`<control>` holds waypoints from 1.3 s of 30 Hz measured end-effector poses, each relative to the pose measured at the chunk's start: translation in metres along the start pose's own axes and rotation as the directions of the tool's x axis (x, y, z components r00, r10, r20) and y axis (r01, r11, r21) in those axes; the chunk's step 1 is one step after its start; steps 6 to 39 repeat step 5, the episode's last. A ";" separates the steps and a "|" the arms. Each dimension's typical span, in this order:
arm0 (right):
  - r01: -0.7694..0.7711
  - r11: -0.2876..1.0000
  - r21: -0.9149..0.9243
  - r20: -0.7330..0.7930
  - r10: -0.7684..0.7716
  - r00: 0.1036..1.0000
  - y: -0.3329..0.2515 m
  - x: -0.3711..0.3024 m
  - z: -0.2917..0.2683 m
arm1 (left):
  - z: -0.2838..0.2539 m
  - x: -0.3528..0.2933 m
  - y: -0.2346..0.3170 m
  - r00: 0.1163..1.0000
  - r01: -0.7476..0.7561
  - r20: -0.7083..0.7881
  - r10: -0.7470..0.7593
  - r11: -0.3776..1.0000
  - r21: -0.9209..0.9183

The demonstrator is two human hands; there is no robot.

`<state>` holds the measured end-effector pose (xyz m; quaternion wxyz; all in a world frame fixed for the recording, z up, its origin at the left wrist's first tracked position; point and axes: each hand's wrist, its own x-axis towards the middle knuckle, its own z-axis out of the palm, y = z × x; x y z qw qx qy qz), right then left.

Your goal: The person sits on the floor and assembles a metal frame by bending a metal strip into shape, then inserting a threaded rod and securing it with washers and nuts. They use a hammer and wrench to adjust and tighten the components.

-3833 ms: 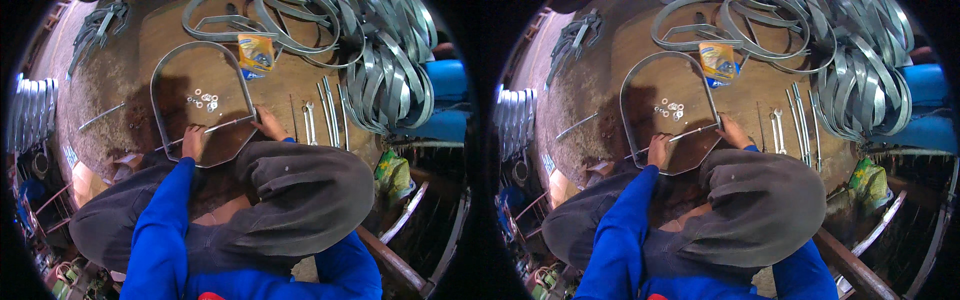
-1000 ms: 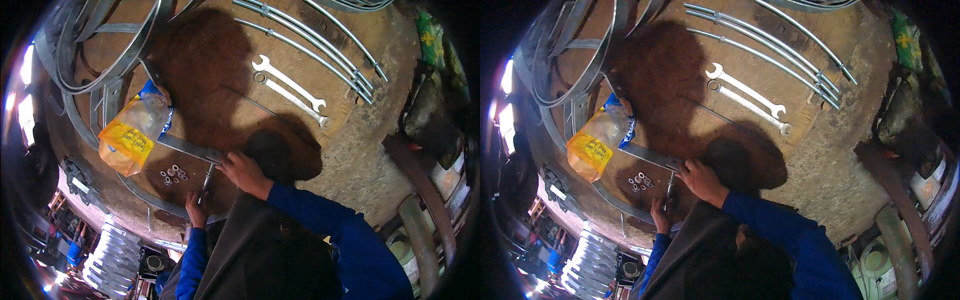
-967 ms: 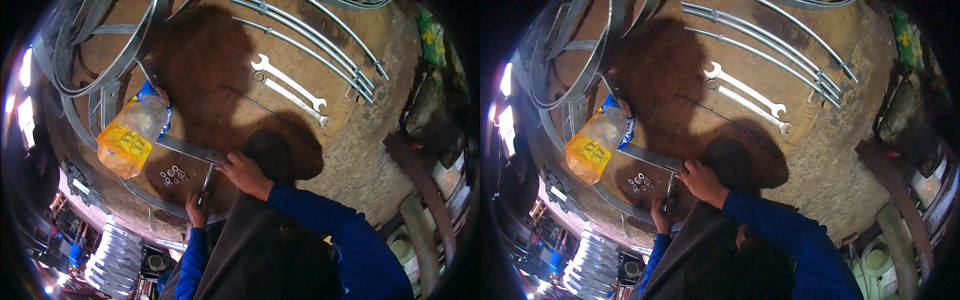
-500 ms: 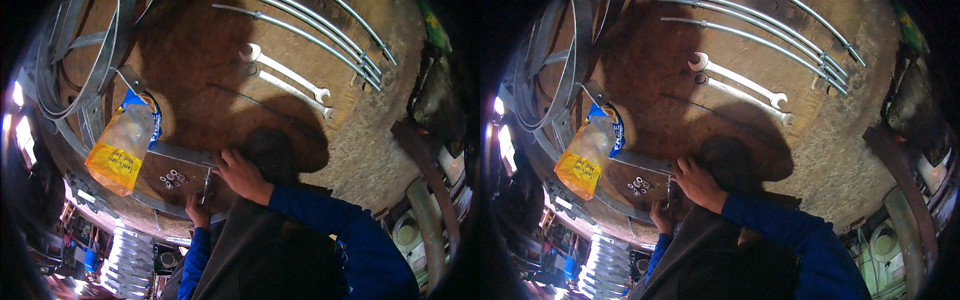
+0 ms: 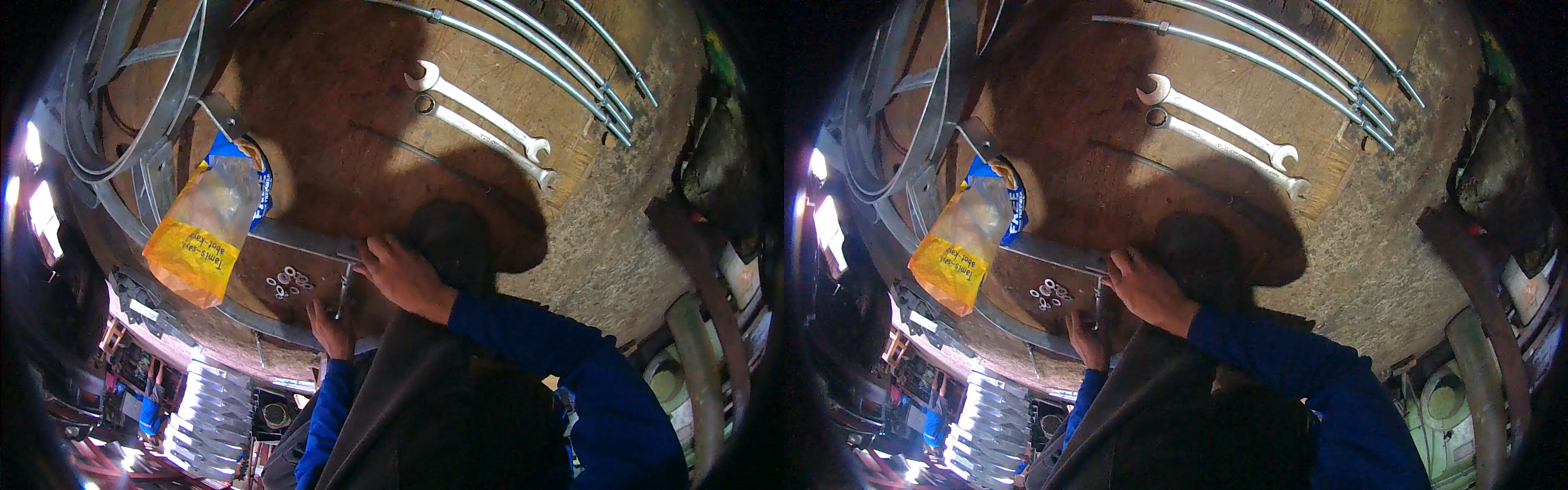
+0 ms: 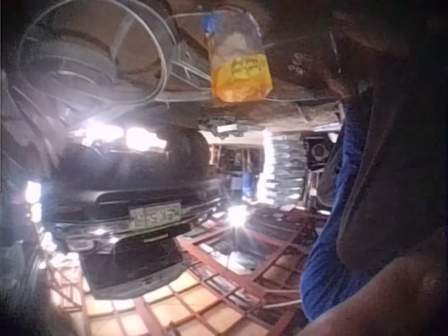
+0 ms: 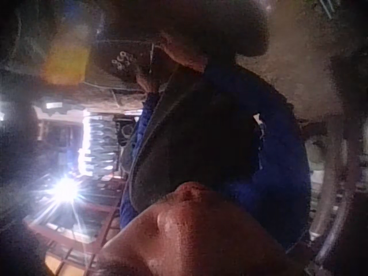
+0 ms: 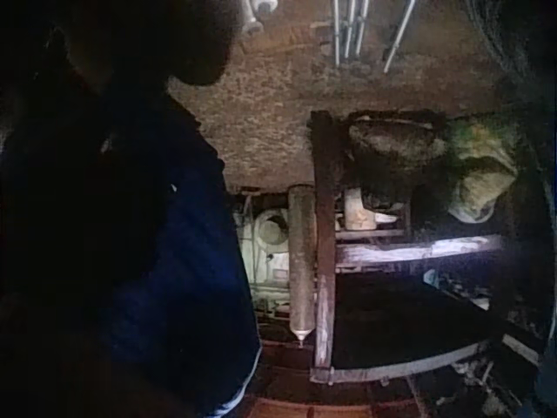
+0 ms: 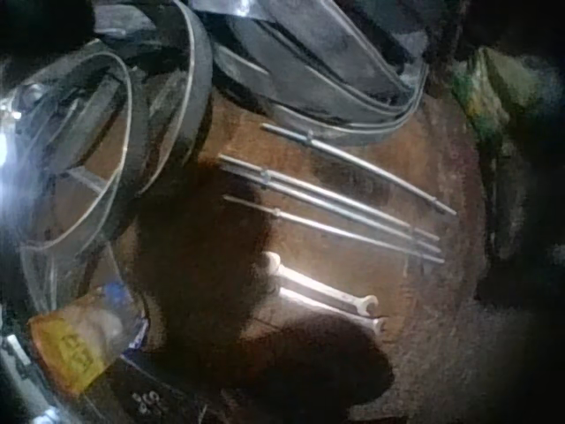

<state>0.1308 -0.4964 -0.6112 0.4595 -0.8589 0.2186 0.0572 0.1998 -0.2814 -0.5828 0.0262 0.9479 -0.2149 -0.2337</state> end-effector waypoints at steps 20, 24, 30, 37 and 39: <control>-0.021 0.998 -0.055 -0.003 0.021 1.000 -0.002 -0.002 0.000 | -0.007 -0.002 -0.003 0.980 -0.142 0.133 0.149 0.988 -0.056; -0.021 0.998 -0.055 -0.003 0.021 1.000 -0.002 -0.002 0.000 | -0.007 -0.002 -0.003 0.980 -0.142 0.133 0.149 0.988 -0.056; -0.021 0.998 -0.055 -0.003 0.021 1.000 -0.002 -0.002 0.000 | -0.007 -0.002 -0.003 0.980 -0.142 0.133 0.149 0.988 -0.056; -0.021 0.998 -0.055 -0.003 0.021 1.000 -0.002 -0.002 0.000 | -0.007 -0.002 -0.003 0.980 -0.142 0.133 0.149 0.988 -0.056; -0.021 0.998 -0.055 -0.003 0.021 1.000 -0.002 -0.002 0.000 | -0.007 -0.002 -0.003 0.980 -0.142 0.133 0.149 0.988 -0.056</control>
